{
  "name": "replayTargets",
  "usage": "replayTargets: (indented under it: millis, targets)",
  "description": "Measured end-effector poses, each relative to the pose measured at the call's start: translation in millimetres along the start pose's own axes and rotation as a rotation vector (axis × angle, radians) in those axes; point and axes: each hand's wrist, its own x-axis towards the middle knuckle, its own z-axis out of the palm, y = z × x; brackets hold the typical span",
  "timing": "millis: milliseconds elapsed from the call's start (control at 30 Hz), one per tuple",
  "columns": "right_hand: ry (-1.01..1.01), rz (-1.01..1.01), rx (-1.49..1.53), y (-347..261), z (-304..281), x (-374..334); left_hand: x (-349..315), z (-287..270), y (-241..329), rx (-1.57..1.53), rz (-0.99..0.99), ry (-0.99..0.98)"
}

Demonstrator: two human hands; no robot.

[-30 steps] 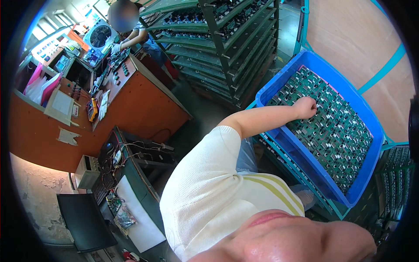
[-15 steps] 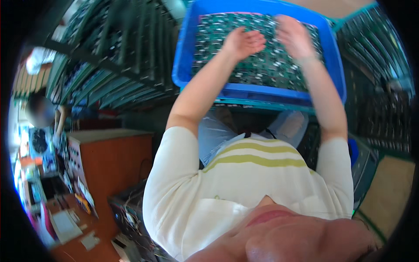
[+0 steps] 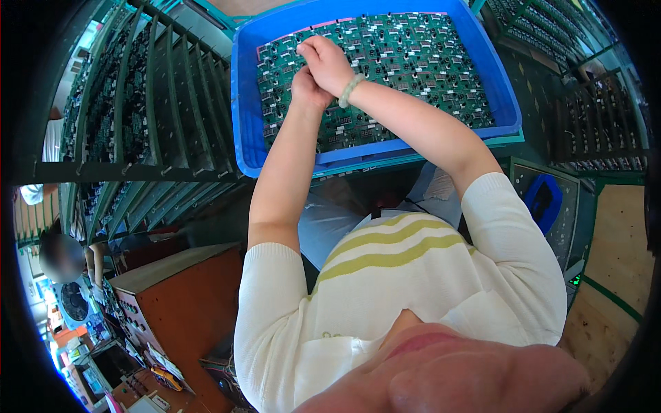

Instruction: The person attaches small components onto circuit boards in a blue bin by hand, pressing them into place one by one.

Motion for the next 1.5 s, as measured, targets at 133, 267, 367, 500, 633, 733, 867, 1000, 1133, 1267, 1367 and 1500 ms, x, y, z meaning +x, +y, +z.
replayTargets:
  millis: [133,267,367,500,633,733,867,1000,1133,1267,1367,1500]
  targets:
    - [-0.117,0.608,0.57,-10,-31,24,5,-18,13,-0.258,-0.34,0.156]
    - [-0.389,0.534,0.42,11,-62,22,8,-19,59,-0.319,-0.284,0.153]
    - [-0.938,0.224,-0.022,4,-63,-8,2,-23,83,-0.216,-0.061,0.215]
    - [-1.12,-0.084,-0.131,7,-48,-35,-1,-42,88,0.033,-0.15,0.144]
    - [-1.187,-0.26,-0.208,-3,-33,-51,-7,-50,83,0.183,-0.071,0.123]
    - [-1.239,-0.358,-0.215,2,-24,-60,-1,-49,79,0.171,-0.058,0.216]
    - [-1.218,-0.479,-0.246,3,-14,-64,5,-52,86,0.132,-0.042,0.243]
    - [-1.237,-0.497,-0.335,-3,-13,-63,4,-47,91,0.151,0.038,0.256]
    - [-1.156,-0.525,-0.321,-2,-11,-68,0,-46,97,0.187,0.054,0.154]
    - [-1.175,-0.507,-0.343,-7,-13,-65,-6,-40,100,0.151,0.031,0.149]
    - [-1.207,-0.497,-0.364,-9,-11,-66,-8,-33,98,0.2,0.058,0.229]
    - [-1.287,-0.515,-0.428,-16,-5,-62,-9,-30,96,0.328,0.042,0.23]
